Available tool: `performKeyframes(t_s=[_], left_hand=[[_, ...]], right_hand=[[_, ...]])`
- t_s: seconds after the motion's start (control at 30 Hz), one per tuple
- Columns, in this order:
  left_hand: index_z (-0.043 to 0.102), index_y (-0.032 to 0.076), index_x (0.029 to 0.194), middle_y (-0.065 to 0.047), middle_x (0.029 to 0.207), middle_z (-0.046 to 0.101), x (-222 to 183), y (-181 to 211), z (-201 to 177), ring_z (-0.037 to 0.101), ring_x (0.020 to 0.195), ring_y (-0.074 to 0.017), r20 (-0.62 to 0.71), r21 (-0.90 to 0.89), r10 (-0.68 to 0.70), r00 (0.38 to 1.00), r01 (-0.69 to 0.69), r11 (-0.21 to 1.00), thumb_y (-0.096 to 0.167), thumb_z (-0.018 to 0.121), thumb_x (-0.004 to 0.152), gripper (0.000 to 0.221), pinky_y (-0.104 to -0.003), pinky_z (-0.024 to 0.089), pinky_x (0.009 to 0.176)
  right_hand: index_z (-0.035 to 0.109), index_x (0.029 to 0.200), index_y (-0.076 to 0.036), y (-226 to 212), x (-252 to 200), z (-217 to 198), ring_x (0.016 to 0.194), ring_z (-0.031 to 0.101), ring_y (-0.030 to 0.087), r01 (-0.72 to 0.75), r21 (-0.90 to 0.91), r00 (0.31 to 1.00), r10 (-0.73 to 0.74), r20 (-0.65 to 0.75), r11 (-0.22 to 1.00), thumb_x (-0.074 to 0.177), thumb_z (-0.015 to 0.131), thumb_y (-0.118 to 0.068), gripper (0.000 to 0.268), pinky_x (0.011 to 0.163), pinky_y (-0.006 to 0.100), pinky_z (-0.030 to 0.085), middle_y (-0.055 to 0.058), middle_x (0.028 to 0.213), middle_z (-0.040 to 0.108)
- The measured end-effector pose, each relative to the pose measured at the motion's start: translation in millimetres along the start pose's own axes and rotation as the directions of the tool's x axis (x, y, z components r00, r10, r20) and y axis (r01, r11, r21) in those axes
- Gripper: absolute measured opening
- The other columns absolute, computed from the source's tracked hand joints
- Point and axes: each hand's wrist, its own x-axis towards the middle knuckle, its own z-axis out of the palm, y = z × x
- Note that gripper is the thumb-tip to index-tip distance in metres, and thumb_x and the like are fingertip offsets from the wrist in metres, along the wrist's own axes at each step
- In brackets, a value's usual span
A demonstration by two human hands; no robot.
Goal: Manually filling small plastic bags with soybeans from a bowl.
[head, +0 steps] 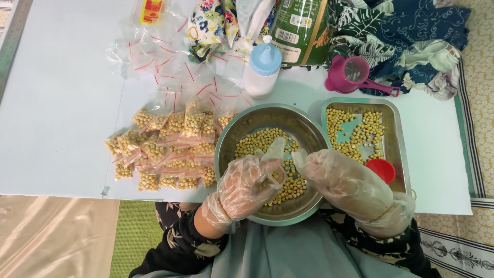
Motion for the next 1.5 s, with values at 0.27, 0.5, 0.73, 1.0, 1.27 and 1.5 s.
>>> performKeyframes(t_s=[0.27,0.5,0.73,1.0,1.27,1.5], left_hand=[[0.071,0.006,0.118,-0.022,0.099,0.073,1,21,0,0.070,0.086,-0.0446,0.031,0.063,-0.070,0.997,0.068,0.996,0.022,0.078,0.082,0.040,-0.050,0.061,0.067],[0.068,0.004,0.128,-0.023,0.103,0.070,9,28,-14,0.070,0.089,-0.0433,0.063,0.045,-0.096,0.993,0.094,0.995,0.019,0.074,0.090,0.041,-0.048,0.059,0.076],[0.069,-0.001,0.116,-0.020,0.097,0.071,9,21,-9,0.070,0.086,-0.0344,0.016,0.206,0.037,0.999,-0.039,0.978,0.016,0.077,0.089,0.033,-0.045,0.059,0.076],[0.073,0.023,0.124,0.001,0.117,0.077,-8,1,4,0.072,0.101,-0.0229,-0.002,0.114,-0.057,0.998,0.056,0.992,0.030,0.082,0.082,0.043,-0.036,0.059,0.088],[0.073,0.022,0.123,-0.003,0.109,0.076,-6,8,10,0.073,0.095,-0.0289,-0.053,0.149,-0.029,0.998,0.037,0.988,0.028,0.081,0.082,0.042,-0.038,0.061,0.081],[0.075,0.015,0.117,-0.012,0.093,0.075,-1,18,5,0.073,0.083,-0.0350,-0.054,0.090,-0.074,0.996,0.079,0.993,0.025,0.082,0.082,0.037,-0.040,0.061,0.068]], right_hand=[[0.066,0.108,-0.008,-47,39,-29,0.065,0.060,0.027,0.029,0.157,0.994,-0.045,0.104,0.987,0.084,0.058,-0.004,0.026,0.056,0.040,0.047,0.005,0.085,0.066],[0.066,0.082,-0.019,-27,23,11,0.072,0.059,0.026,-0.193,-0.062,0.981,0.193,-0.012,0.979,0.094,0.071,-0.028,0.015,0.052,0.033,0.052,0.006,0.080,0.062],[0.060,0.105,-0.023,21,12,50,0.085,0.064,0.019,-0.175,-0.275,0.916,0.259,0.307,0.946,0.091,0.061,-0.068,0.047,0.074,0.035,0.054,-0.007,0.086,0.064],[0.067,0.122,-0.027,-8,14,83,0.119,0.063,0.024,-0.363,-0.216,0.832,0.420,0.363,0.906,0.065,0.067,-0.093,0.088,0.103,0.039,0.051,0.000,0.114,0.072],[0.068,0.122,-0.027,-14,11,70,0.109,0.067,0.027,-0.554,-0.032,0.751,0.516,0.412,0.832,0.087,0.054,-0.056,0.048,0.094,0.040,0.054,0.004,0.114,0.073],[0.054,0.137,0.001,44,-42,75,0.135,0.052,0.032,0.007,-0.322,0.989,0.040,0.140,0.947,0.101,0.044,-0.035,0.052,0.121,0.031,0.036,0.019,0.127,0.062]])
